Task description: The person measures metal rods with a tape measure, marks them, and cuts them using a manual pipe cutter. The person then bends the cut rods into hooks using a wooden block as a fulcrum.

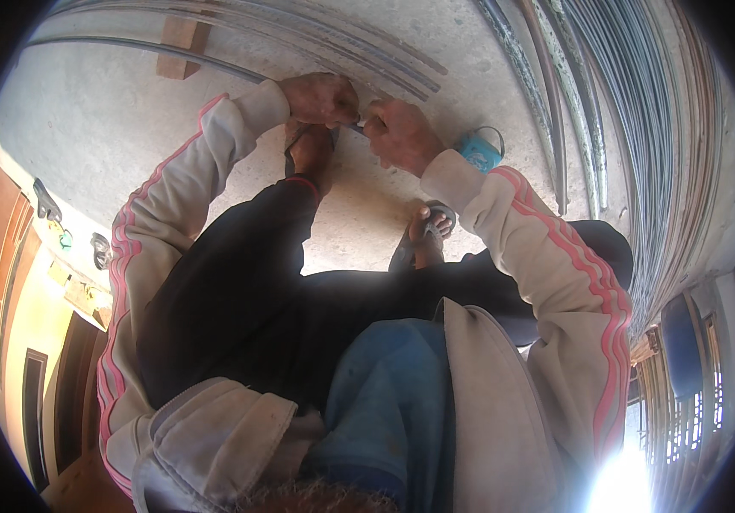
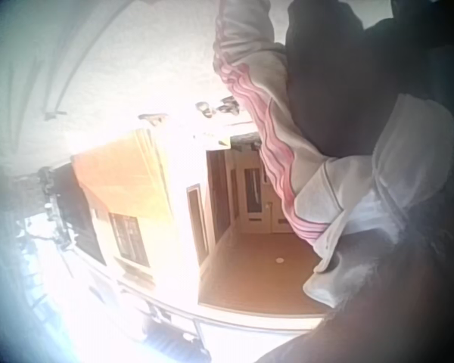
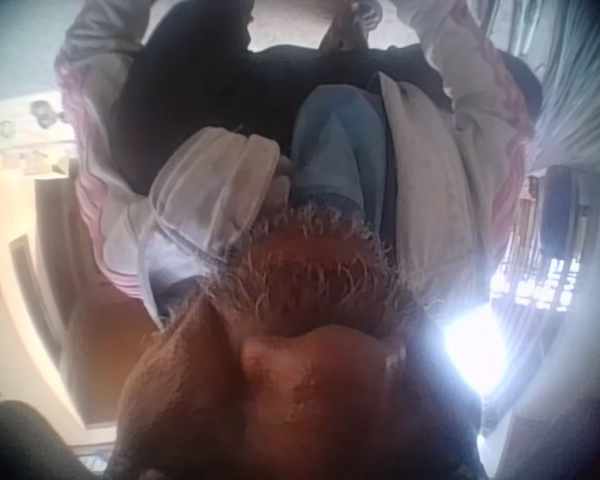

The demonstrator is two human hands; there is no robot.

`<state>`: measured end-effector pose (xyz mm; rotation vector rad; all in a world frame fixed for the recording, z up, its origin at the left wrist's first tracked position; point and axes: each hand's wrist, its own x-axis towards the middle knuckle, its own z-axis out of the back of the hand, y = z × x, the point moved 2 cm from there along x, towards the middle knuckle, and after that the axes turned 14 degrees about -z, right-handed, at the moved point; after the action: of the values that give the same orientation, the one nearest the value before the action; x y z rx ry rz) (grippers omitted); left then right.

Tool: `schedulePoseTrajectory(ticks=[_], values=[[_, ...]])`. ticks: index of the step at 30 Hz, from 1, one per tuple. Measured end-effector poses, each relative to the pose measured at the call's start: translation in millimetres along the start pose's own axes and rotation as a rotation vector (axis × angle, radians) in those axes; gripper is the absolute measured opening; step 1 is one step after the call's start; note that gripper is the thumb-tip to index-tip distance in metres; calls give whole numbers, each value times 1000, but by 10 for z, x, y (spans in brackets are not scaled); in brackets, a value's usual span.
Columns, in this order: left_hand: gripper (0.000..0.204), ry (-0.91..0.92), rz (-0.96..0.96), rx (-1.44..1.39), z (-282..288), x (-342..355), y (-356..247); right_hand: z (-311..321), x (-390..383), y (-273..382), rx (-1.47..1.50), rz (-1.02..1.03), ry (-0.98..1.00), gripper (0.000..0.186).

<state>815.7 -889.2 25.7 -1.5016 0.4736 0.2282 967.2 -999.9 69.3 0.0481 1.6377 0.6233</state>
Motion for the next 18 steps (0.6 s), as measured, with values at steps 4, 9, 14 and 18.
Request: schedulePoseTrajectory(ticks=[4,9,14,18], values=[[32,-19,-20,45,-6,1,23,0,18,-8,20,7,4,20],[31,-8,36,0,-31,6,61,0,8,-36,35,13,-75,19],[30,31,22,69,-18,20,60,-11,50,-36,14,46,-61,19],[30,43,13,111,-21,1,53,25,96,-46,2,45,-15,19]])
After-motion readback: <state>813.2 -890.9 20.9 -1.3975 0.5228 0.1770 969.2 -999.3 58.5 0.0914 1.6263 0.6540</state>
